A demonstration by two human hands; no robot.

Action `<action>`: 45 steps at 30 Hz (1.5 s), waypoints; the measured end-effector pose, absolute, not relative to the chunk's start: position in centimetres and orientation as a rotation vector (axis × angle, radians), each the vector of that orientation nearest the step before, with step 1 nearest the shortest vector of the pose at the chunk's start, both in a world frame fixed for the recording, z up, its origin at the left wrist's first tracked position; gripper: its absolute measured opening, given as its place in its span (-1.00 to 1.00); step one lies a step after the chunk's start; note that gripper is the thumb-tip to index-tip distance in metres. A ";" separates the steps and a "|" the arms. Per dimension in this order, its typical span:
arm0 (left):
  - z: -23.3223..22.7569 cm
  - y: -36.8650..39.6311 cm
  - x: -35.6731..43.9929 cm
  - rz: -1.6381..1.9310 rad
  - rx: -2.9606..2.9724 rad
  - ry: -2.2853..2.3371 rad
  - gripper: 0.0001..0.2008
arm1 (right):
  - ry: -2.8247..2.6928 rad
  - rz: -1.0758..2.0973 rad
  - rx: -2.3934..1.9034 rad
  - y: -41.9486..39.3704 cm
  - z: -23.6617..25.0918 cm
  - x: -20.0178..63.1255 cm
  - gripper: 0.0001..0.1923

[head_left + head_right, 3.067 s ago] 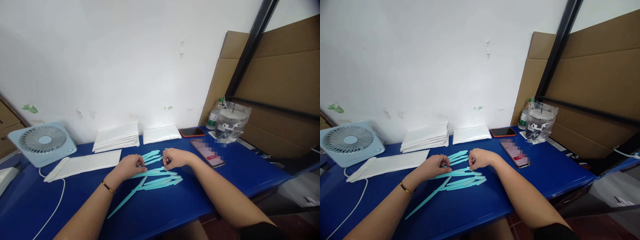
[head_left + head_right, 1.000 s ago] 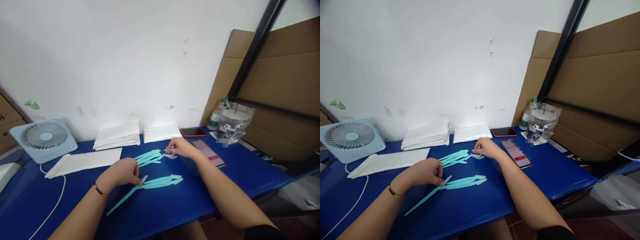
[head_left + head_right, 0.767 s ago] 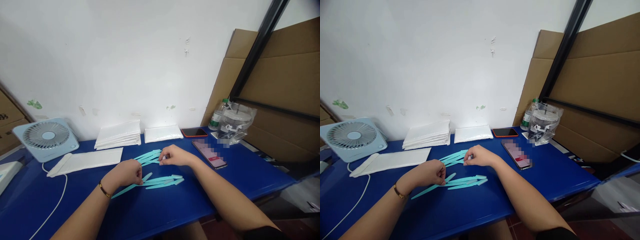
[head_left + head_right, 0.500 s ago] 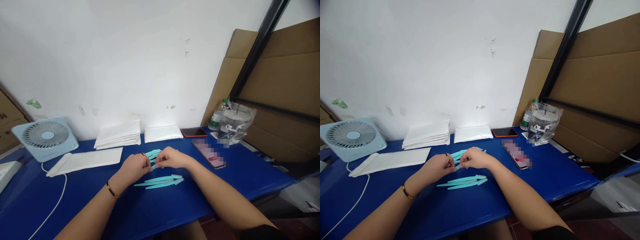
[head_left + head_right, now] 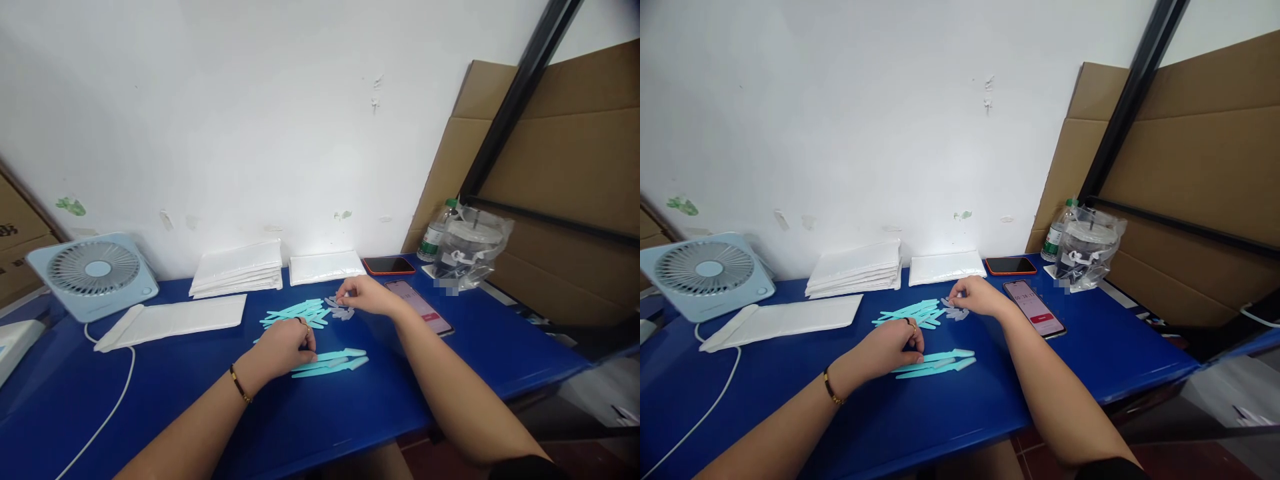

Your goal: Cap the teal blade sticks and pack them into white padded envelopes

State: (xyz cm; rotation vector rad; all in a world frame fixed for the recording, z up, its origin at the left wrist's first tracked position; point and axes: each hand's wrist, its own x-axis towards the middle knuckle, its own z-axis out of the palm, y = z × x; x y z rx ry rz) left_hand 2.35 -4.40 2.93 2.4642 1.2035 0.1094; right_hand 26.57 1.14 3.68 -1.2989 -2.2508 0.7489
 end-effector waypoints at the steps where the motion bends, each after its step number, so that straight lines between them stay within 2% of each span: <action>1: 2.8 -4.5 2.5 0.091 2.457 1.211 -0.87 | -2.300 0.796 -1.282 1.0 3.9 26.6 -0.74; 6: 2.7 -3.9 2.1 0.137 2.446 1.389 -0.84 | -2.552 1.010 -1.205 0.3 4.0 26.1 -0.63; 12: 3.4 -2.4 0.9 0.222 2.550 1.552 -0.82 | -2.409 1.051 -1.228 0.9 3.2 25.8 -0.71; 17: 4.1 -2.8 0.6 0.251 2.503 1.660 -0.79 | -2.242 0.812 -1.437 2.3 2.5 26.9 -0.65; 19: 4.2 -3.5 0.8 0.245 2.482 1.554 -0.72 | -2.207 0.642 -1.432 2.5 2.5 27.0 -0.63; 21: 4.0 -4.2 1.2 0.164 2.469 1.386 -0.73 | -2.214 0.605 -1.376 2.1 2.8 26.9 -0.68; 25: 3.2 -4.9 1.9 0.073 2.425 1.243 -0.84 | -2.420 0.841 -1.216 0.6 3.9 26.1 -0.67; 29: 2.8 -4.6 2.1 0.118 2.412 1.281 -0.83 | -2.650 1.073 -1.139 -0.5 4.1 24.9 -0.62; 34: 2.9 -4.5 2.1 0.086 2.393 1.308 -0.82 | -2.721 0.945 -1.227 -0.5 3.2 23.9 -0.73; 38: 3.0 -4.1 2.0 0.093 2.432 1.377 -0.85 | -2.698 0.960 -1.205 -0.4 3.5 24.2 -0.78; 45: 3.9 -3.0 1.1 0.235 2.492 1.635 -0.83 | -2.269 0.708 -1.437 1.5 3.2 26.7 -0.78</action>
